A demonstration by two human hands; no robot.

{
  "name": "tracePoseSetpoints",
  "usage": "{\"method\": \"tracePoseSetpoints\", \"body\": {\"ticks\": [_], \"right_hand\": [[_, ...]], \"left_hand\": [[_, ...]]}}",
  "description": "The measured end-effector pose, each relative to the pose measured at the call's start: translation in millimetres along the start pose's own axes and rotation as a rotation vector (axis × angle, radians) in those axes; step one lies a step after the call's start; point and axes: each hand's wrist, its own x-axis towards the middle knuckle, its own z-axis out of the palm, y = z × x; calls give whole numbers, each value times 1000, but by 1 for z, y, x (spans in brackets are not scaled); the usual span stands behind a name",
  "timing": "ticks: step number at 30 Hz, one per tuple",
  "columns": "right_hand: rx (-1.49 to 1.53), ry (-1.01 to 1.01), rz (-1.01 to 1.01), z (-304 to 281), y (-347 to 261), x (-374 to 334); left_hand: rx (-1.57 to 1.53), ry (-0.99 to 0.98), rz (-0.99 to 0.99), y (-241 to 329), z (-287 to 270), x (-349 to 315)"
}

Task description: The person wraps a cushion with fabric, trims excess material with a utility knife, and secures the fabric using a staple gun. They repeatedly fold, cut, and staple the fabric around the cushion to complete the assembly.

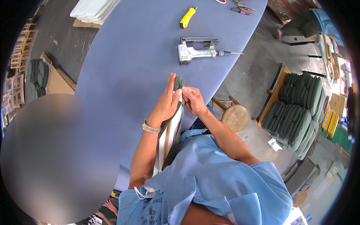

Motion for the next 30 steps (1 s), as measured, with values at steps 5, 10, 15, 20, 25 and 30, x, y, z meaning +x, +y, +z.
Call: {"method": "tracePoseSetpoints", "body": {"ticks": [5,10,15,20,25,30], "right_hand": [[52,-121,104,-18,-13,3],[-147,-267,192,-31,-31,11],[-222,-269,142,-31,-31,11],[-87,-243,174,-35,-22,12],[-52,-330,271,-52,-35,15],[-915,58,-217,-74,-98,67]], "left_hand": [[213,46,34,7,12,-7],[239,107,-127,30,22,-11],[159,116,-144,24,18,-8],[177,92,-159,29,5,4],[324,188,-127,28,21,1],[480,281,-170,36,30,-6]]}}
